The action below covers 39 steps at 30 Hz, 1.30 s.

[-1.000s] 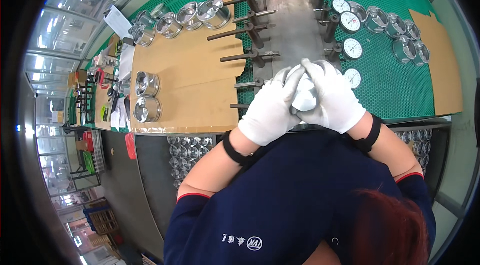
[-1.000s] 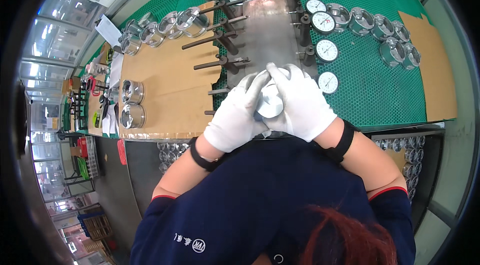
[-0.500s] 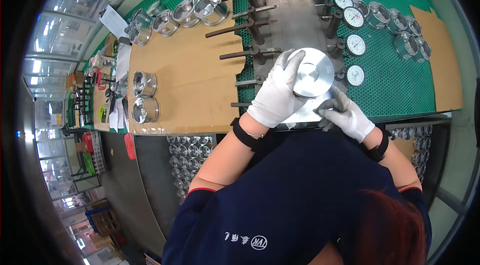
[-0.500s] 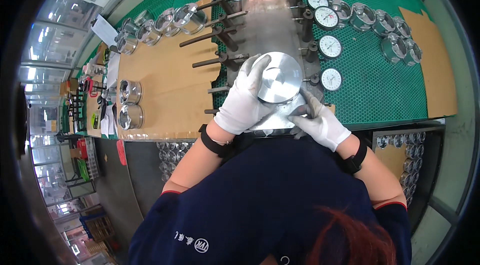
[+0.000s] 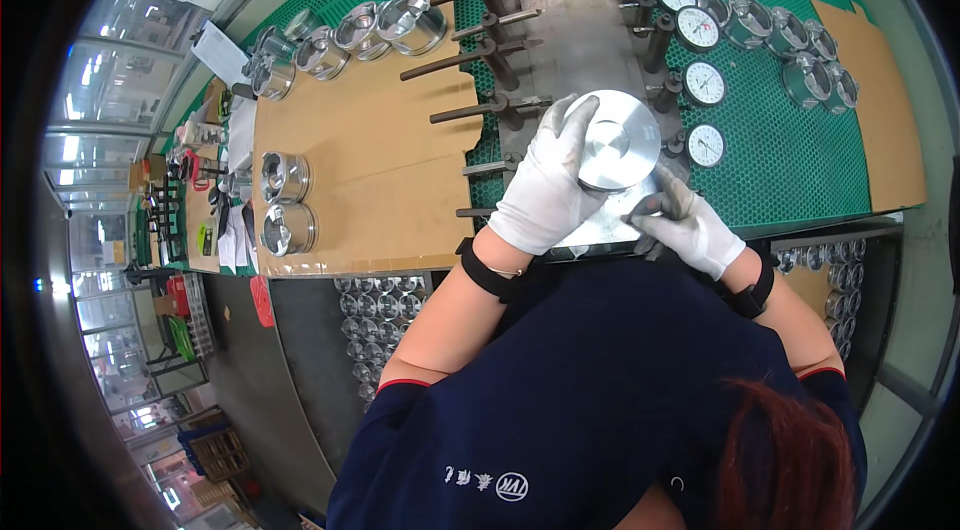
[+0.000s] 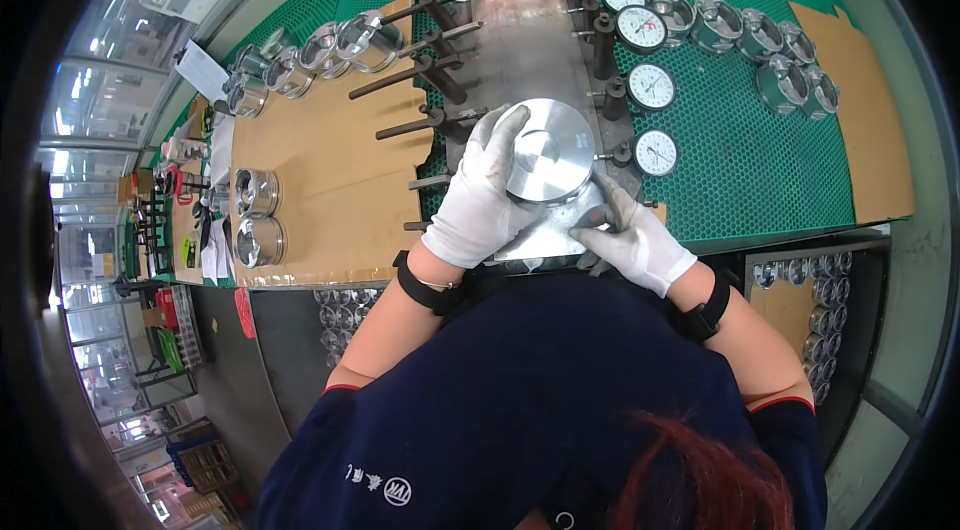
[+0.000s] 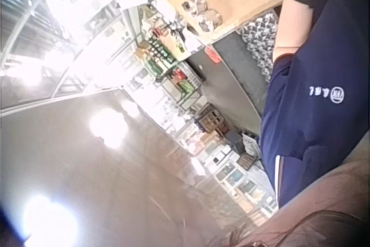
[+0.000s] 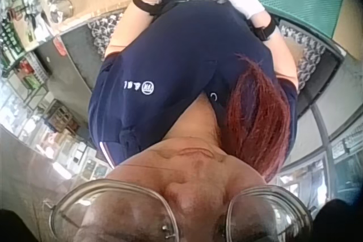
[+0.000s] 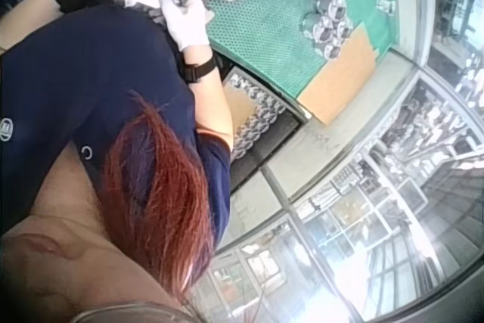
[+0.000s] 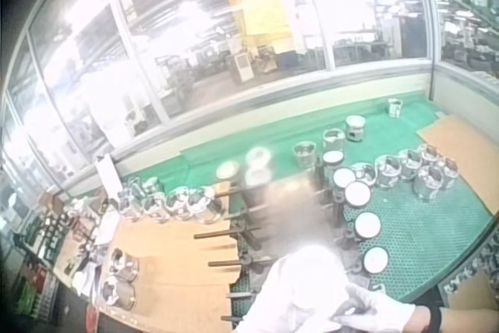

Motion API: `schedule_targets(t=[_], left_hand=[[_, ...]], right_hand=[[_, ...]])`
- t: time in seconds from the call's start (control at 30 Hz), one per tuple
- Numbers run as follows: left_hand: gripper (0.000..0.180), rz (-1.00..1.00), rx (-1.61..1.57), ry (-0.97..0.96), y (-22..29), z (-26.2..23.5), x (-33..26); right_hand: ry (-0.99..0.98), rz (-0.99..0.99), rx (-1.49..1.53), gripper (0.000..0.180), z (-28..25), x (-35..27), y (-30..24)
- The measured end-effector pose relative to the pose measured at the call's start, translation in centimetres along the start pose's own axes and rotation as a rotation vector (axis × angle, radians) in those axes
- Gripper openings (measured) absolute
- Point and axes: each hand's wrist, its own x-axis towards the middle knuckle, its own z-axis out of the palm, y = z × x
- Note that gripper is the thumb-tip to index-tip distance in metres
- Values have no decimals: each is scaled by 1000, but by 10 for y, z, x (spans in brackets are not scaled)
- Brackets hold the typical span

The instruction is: The person assembles small, shiny metal cylindrical parts on a green workbench. They pick up the parts, place them into a jig with vertical rods, and then remove them to place them into a cardboard box. The process is repeated for multiple units.

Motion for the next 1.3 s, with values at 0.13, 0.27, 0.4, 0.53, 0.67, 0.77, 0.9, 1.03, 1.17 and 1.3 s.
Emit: schedule_targets(t=[0.13,0.27,0.4,0.53,0.67,0.77,0.9,1.03,1.17,1.3], left_hand=[[93,18,16,12,-3,2,-2],[94,13,1,16,0,2,0],[98,0,-8,24,-5,6,-1],[99,-7,15,14,-2,4,1],[83,-9,-24,91,-2,2,-1],[64,-288,-331,-73,6,-15,0],[53,-484,-954,-270,48,-21,8],[48,-150,-428,-32,36,-66,13],[57,-614,354,324,-68,-161,-38],[66,-937,835,300,-189,-258,-120]], right_hand=[[-1,-36,-37,94,-3,2,6],[13,17,-14,94,2,0,-1],[11,27,-7,94,1,1,0],[2,28,12,94,0,-1,-6],[29,6,-100,93,0,-6,-14],[77,-306,-446,85,-13,-14,-9],[97,-371,162,60,-34,-30,-19],[386,-580,603,51,-118,-42,20],[1018,-721,-344,54,-211,-59,38],[1013,-480,-190,52,-267,-57,41]])
